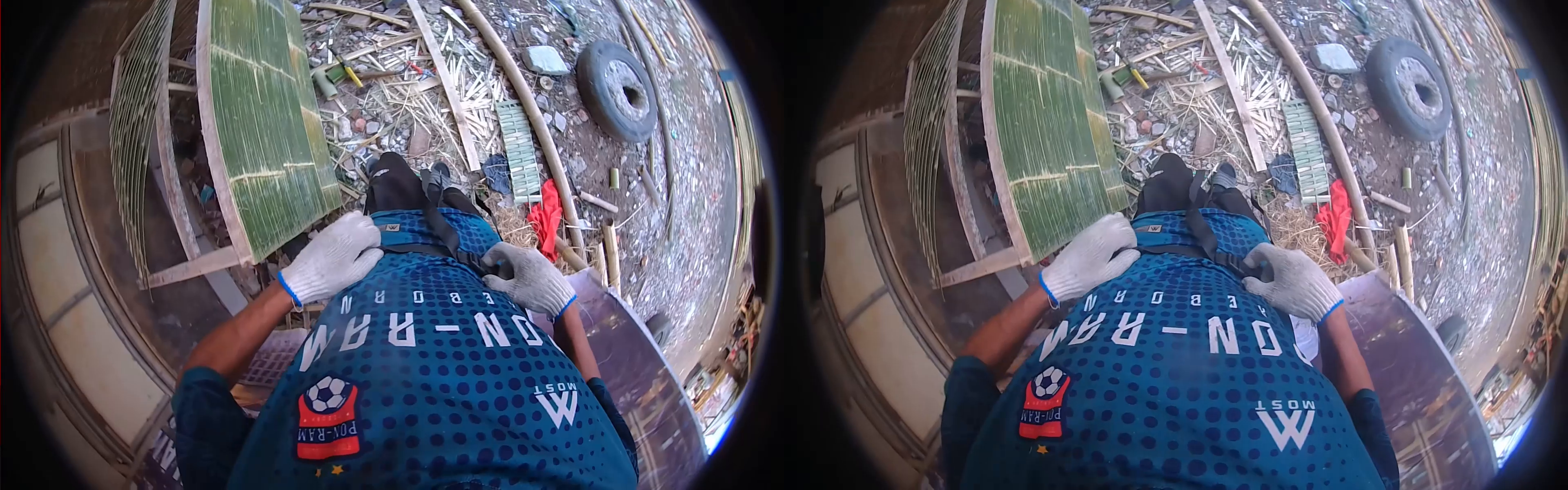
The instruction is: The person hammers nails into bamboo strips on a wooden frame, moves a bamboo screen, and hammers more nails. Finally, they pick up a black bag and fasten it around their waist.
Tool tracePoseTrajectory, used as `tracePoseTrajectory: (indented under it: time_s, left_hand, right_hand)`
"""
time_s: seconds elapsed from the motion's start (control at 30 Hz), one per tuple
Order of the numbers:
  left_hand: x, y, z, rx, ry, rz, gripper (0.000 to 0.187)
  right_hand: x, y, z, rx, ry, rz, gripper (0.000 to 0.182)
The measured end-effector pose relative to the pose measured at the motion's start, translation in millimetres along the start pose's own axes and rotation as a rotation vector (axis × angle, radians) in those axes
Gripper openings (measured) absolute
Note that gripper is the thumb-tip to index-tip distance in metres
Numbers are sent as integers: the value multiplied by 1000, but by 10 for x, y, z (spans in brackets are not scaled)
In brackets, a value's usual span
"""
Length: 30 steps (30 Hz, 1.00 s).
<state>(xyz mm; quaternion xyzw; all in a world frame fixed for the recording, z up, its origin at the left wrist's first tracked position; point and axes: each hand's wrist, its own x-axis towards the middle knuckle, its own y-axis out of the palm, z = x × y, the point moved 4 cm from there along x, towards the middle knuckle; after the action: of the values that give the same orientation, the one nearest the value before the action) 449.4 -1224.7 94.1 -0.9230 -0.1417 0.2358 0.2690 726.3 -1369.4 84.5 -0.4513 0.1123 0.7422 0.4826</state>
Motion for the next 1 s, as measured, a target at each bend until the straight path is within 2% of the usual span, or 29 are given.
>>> tracePoseTrajectory:
  time_s: [0.03, 0.13, 0.17, 0.2, 0.23, 0.27, 0.3, 0.4, 0.5, 0.63, 0.73, 0.83, 0.93, 1.0]
  left_hand:
    - [16, -4, -8, 12, 3, 10, 21]
    - [69, -66, -17, 50, -23, 7, 20]
    - [86, -67, -13, 41, -24, -5, 19]
    - [119, -54, -23, 31, -19, -18, 19]
    - [153, -52, -28, 40, -7, -53, 17]
    - [182, -37, -40, 53, 12, -65, 17]
    - [211, -40, -43, 75, 31, -84, 17]
    - [281, -131, -45, 108, 33, -84, 18]
    - [271, -135, -123, 113, 52, -61, 17]
    - [364, -159, -219, 143, 162, 39, 15]
    - [409, -148, -250, 167, 222, 66, 15]
    - [482, -159, -316, 190, 203, 133, 16]
    - [553, -153, -327, 129, 314, 41, 15]
    - [453, -3, -20, 30, 171, 4, 15]
  right_hand:
    - [-39, -31, 6, -10, 26, 4, 41]
    - [-172, -237, 15, -42, 10, -154, 42]
    - [-96, -297, 215, -8, -127, -247, 39]
    - [-50, -348, 556, -81, -439, -404, 34]
    - [134, -302, 753, -106, -661, -385, 29]
    - [320, -181, 882, -104, -699, -291, 28]
    - [523, -5, 925, -208, -686, -143, 32]
    - [815, 69, 1036, -467, -619, -32, 29]
    - [812, 84, 1085, -656, -673, -25, 27]
    - [708, 18, 966, -592, -774, -25, 29]
    - [648, -23, 903, -515, -746, -12, 29]
    - [582, -36, 775, -416, -713, -35, 28]
    - [783, -72, 725, -372, -690, -65, 26]
    - [878, -88, 940, -147, -802, -56, 25]
